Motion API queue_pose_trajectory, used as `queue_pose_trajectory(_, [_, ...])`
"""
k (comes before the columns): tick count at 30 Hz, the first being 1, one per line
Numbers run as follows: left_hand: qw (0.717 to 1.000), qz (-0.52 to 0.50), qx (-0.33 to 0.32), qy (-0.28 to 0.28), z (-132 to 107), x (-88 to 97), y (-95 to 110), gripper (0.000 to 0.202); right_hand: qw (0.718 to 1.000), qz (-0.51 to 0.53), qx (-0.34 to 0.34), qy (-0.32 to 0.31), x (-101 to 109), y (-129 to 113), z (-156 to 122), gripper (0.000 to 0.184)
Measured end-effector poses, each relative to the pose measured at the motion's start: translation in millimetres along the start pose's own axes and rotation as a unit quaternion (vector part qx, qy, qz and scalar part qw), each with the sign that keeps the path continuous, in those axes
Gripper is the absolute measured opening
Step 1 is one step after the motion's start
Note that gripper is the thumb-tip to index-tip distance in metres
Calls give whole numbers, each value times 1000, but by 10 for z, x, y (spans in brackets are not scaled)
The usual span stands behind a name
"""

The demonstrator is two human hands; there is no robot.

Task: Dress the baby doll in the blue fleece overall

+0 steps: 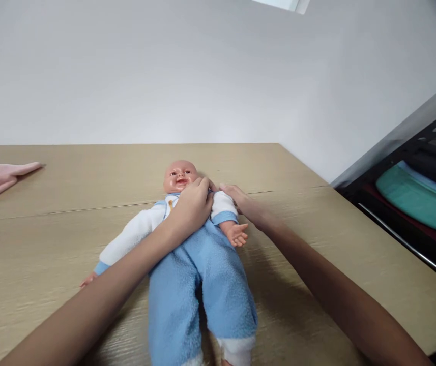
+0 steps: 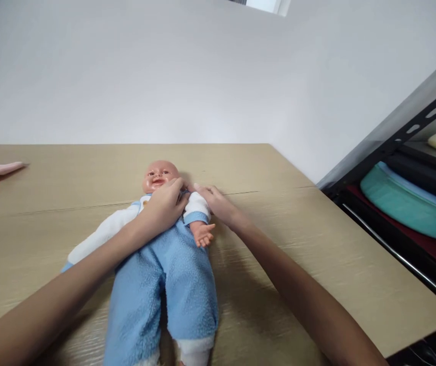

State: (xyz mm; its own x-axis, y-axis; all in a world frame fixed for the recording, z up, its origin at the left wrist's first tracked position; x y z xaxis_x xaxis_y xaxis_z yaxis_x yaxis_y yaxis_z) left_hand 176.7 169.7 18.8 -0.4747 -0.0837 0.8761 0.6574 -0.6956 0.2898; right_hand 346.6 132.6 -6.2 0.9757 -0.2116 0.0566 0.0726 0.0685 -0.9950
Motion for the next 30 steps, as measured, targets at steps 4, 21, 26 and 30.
queue_pose_trajectory(4, [997,71,-2,-3,-41,63,5,20,972,-173,-37,-155,31,-329,-235,45])
queue_pose_trajectory(21, [995,95,-13,22,-225,351,-41,19,859,-460,185,-128,399,-50,-297,62])
queue_pose_trajectory(26, [994,-59,-4,96,-595,554,-320,17,866,-443,206,-108,427,127,-263,58])
queue_pose_trajectory(30, [990,-78,81,90,-982,574,-579,18,854,-453,246,-65,359,64,-386,59])
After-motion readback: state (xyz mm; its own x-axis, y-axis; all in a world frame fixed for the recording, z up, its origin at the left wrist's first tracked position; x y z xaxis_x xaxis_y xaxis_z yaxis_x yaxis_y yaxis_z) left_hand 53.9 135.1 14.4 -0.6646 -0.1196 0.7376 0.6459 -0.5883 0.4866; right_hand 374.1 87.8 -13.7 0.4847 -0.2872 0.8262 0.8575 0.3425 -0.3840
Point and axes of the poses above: each hand's wrist, its own z-axis towards the middle knuckle, its own x-axis out of the back of the hand, y = z × x, the point moved 4 cm from there along z, towards the middle knuckle, and after that the axes turned 13 degrees about z, right-handed, at the moved point
